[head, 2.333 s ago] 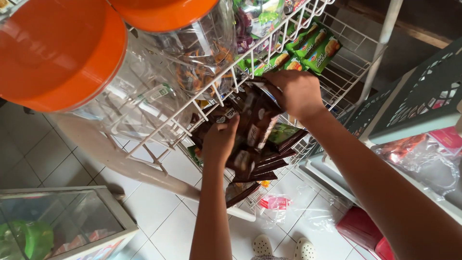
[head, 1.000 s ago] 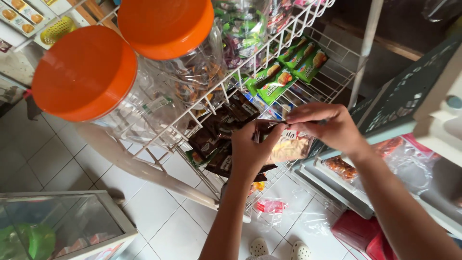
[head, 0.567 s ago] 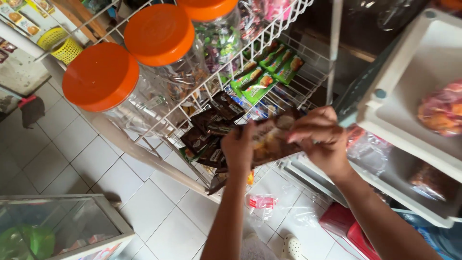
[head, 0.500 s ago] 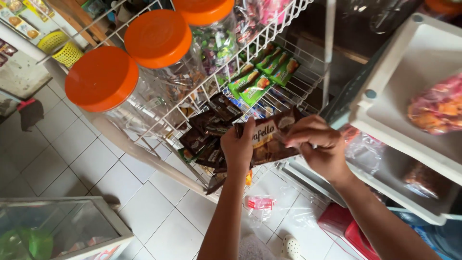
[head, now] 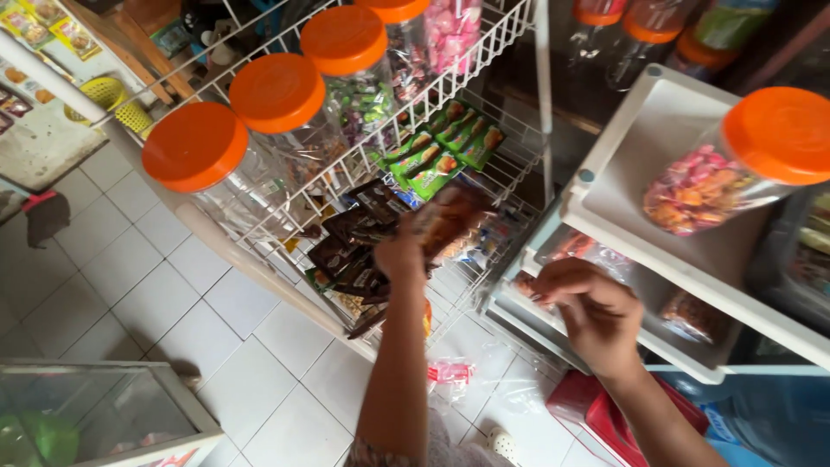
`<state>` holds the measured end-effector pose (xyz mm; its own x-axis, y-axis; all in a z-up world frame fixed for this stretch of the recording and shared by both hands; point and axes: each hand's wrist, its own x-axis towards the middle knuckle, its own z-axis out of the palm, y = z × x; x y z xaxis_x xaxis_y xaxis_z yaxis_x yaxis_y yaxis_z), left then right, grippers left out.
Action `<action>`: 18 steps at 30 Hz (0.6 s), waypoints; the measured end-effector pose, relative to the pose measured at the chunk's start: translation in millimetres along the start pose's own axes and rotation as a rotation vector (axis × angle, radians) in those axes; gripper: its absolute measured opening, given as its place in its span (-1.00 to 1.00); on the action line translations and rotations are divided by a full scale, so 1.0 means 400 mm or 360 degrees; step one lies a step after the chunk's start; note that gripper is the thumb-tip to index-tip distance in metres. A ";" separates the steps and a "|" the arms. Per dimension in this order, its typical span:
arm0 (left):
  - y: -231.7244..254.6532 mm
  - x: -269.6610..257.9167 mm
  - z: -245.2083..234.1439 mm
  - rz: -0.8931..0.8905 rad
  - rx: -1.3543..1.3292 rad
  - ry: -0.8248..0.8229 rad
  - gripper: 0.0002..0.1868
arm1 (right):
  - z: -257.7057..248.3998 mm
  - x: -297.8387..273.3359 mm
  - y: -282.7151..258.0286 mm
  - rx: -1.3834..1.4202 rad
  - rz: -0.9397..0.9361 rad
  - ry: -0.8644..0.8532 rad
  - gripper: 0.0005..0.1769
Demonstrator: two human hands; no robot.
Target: Organizes various snack packets and cookie boxes onto shelves and hanging strips in a small retail stall.
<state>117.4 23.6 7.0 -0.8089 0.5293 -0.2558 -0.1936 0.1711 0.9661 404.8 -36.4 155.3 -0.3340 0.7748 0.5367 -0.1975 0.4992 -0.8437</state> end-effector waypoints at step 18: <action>0.256 -0.320 -0.040 0.0321 0.0023 -0.0570 -0.57 | -0.148 0.009 -0.184 -0.1246 0.0908 -0.0939 -0.50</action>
<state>192.1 -39.8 139.2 -0.5851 0.8087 -0.0600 -0.0410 0.0444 0.9982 472.8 -47.5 220.2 -0.6138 0.7666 -0.1886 0.6842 0.3974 -0.6115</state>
